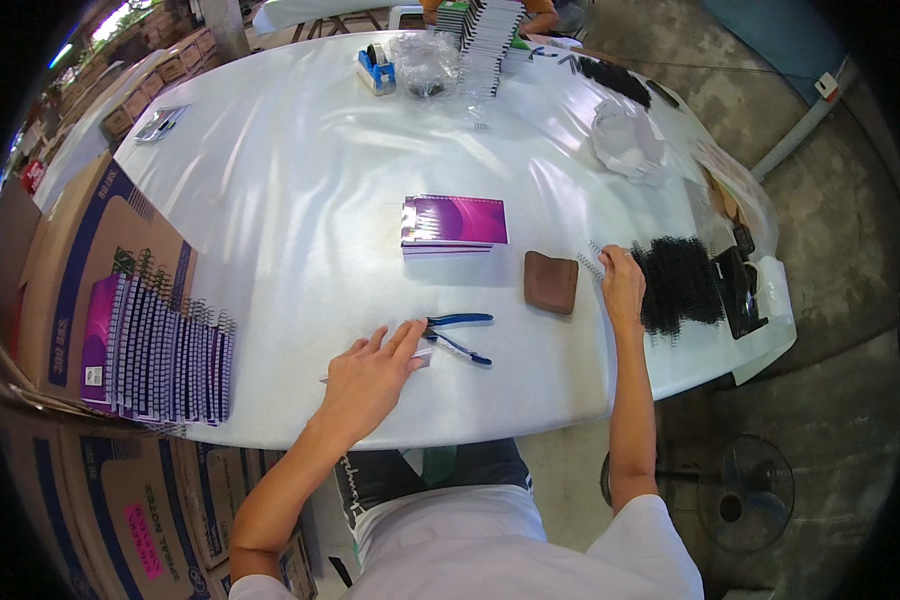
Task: The person assembles spiral notebooks by hand, threading plastic coils through the holes of covers and pages, and cutting the excess coil using a pair of pliers.
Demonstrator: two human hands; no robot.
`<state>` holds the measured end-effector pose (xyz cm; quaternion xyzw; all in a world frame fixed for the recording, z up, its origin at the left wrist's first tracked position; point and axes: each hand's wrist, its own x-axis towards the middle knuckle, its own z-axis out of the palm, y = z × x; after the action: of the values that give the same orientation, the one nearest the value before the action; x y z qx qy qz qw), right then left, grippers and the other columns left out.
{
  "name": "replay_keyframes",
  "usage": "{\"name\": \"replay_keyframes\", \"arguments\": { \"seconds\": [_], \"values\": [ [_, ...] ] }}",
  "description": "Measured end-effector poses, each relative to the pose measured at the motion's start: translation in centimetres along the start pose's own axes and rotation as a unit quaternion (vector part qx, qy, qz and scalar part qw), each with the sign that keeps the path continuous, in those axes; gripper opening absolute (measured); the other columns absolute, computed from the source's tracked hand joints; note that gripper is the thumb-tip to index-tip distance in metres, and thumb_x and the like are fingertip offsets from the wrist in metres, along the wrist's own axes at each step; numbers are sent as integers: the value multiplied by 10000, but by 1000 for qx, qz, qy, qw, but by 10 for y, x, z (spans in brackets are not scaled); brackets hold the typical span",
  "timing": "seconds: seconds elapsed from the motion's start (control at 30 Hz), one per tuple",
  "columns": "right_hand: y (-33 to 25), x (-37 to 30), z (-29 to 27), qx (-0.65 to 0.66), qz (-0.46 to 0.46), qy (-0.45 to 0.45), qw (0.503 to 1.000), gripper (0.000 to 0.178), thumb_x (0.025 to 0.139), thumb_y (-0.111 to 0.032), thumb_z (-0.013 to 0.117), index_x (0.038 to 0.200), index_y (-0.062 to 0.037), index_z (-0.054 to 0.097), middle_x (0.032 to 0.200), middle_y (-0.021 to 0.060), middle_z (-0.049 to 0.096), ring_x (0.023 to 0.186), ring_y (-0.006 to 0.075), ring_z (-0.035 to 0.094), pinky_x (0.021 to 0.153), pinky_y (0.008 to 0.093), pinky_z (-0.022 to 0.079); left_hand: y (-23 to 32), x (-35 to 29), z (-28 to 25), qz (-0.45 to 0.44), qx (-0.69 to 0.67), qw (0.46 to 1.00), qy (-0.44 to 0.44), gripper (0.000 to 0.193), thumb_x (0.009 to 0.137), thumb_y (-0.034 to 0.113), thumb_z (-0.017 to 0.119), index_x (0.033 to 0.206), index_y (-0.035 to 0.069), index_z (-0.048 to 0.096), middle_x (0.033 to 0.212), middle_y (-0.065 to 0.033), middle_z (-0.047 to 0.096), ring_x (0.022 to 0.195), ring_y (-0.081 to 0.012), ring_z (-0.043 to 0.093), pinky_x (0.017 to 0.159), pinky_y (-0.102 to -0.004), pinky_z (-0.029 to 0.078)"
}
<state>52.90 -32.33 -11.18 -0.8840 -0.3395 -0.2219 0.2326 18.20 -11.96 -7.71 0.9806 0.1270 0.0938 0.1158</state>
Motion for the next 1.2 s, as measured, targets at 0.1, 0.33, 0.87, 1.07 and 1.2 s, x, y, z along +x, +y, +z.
{"name": "replay_keyframes", "arguments": {
  "seconds": [0.1,0.33,0.87,1.07,1.2],
  "values": [
    [-29,0,-19,55,-92,23,994,86,868,-16,598,943,-15,639,896,149,642,814,363,621,729,435,486,1,2,-1,-5,-17,1000,0,475,976,339,513,1388,108,463,1312,-84,603,1152,-331,610,914,-420,522],
    [-167,-55,-36,454,-95,-289,837,172,822,32,698,989,-9,695,824,78,629,703,147,576,631,278,459,-3,-1,1,-4,23,1000,17,467,975,358,511,1380,127,477,1319,-77,600,1147,-319,616,952,-445,503],
    [-167,-40,-20,471,-206,-436,738,201,880,24,598,1067,-22,657,843,83,622,700,204,560,671,336,460,-10,4,0,16,-1,1000,1,476,959,396,508,1382,177,492,1270,-83,628,1099,-306,638,856,-413,539],
    [-176,-49,-34,377,-173,-444,794,200,867,-49,656,1049,-5,585,995,96,569,812,271,597,733,395,489,-4,7,-7,1,-61,998,-8,457,961,313,543,1401,213,473,1262,-64,635,1061,-260,654,718,-405,561],
    [-183,-55,-41,301,-215,-365,855,188,858,-44,658,988,-29,523,1017,117,549,878,315,611,734,415,496,-3,9,-8,0,-82,996,-25,435,954,268,563,1381,214,502,1277,-44,632,946,-249,686,654,-409,555]
  ]
}}
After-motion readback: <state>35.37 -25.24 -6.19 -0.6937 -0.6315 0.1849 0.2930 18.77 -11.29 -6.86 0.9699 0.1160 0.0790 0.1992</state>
